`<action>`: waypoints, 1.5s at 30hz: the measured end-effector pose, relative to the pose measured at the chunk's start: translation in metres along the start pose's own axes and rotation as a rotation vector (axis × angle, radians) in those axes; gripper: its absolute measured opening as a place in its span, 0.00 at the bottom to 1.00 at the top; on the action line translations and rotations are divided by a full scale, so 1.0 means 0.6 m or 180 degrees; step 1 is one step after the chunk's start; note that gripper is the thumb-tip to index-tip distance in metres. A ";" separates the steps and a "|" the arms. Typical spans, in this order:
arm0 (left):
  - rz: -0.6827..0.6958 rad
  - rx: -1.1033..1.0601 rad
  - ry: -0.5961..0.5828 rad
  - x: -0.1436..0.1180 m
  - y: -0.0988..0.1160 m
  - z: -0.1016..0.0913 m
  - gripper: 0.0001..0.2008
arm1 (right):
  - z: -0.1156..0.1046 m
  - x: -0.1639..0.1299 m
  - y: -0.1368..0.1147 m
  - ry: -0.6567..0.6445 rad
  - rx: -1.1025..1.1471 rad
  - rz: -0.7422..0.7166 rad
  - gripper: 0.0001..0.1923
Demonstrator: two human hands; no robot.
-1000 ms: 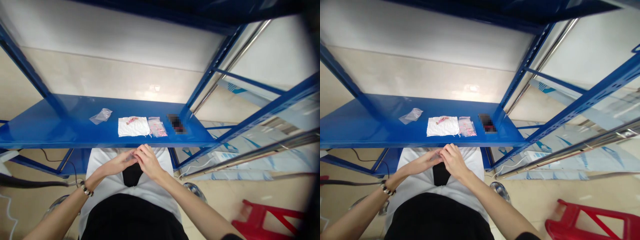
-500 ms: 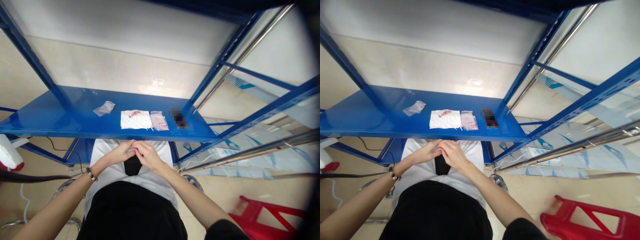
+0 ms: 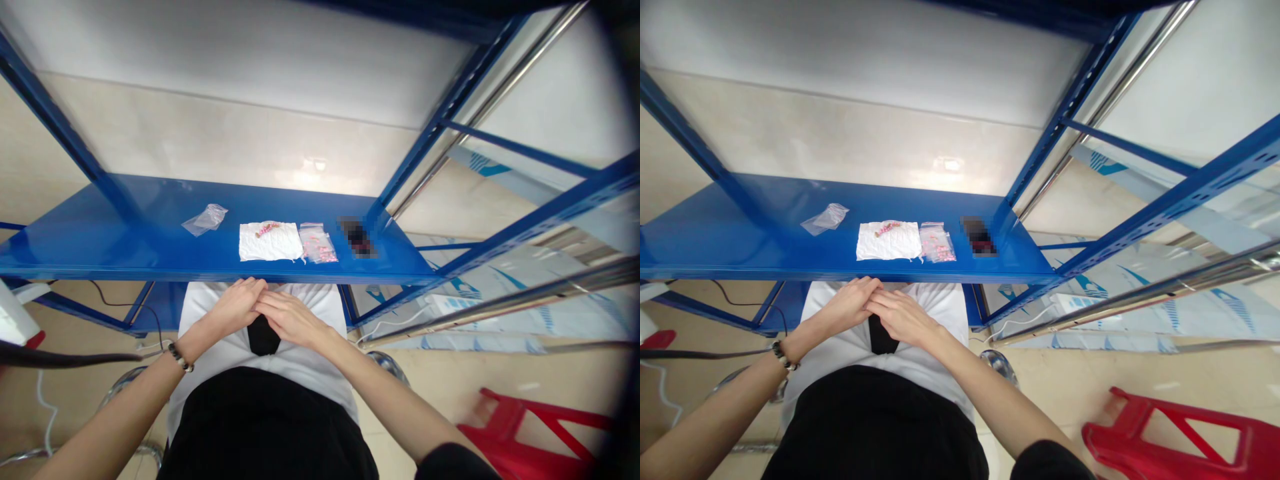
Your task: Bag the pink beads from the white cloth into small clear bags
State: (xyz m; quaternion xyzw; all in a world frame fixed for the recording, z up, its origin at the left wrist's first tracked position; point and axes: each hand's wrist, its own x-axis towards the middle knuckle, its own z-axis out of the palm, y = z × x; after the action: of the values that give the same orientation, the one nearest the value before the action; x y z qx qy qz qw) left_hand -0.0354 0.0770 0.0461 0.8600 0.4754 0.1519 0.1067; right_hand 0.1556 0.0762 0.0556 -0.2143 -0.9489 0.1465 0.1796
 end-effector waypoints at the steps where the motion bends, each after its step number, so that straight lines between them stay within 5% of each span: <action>1: -0.0008 0.0098 0.0007 0.001 0.000 -0.001 0.14 | 0.001 0.000 0.001 -0.0015 -0.0028 0.0010 0.22; 11: 0.0590 0.0456 -0.0008 0.000 0.022 0.025 0.05 | 0.039 -0.014 0.000 -0.0265 -0.0327 0.0051 0.08; 20: 0.0825 0.0545 -0.0280 -0.007 0.039 0.041 0.05 | 0.071 -0.019 -0.003 -0.0398 -0.0365 0.0213 0.12; 38: 0.0797 0.0643 -0.0153 0.002 0.020 0.001 0.09 | 0.030 -0.007 -0.003 -0.0353 -0.0598 0.0174 0.08; 45: 0.0715 0.0513 -0.0264 0.000 0.021 0.011 0.06 | 0.033 -0.014 -0.005 -0.0432 -0.0691 0.0124 0.08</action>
State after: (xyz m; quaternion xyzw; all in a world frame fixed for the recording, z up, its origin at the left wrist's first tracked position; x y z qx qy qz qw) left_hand -0.0231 0.0703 0.0440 0.9191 0.3820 0.0885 0.0391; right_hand 0.1535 0.0658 0.0369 -0.2404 -0.9648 0.0606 0.0879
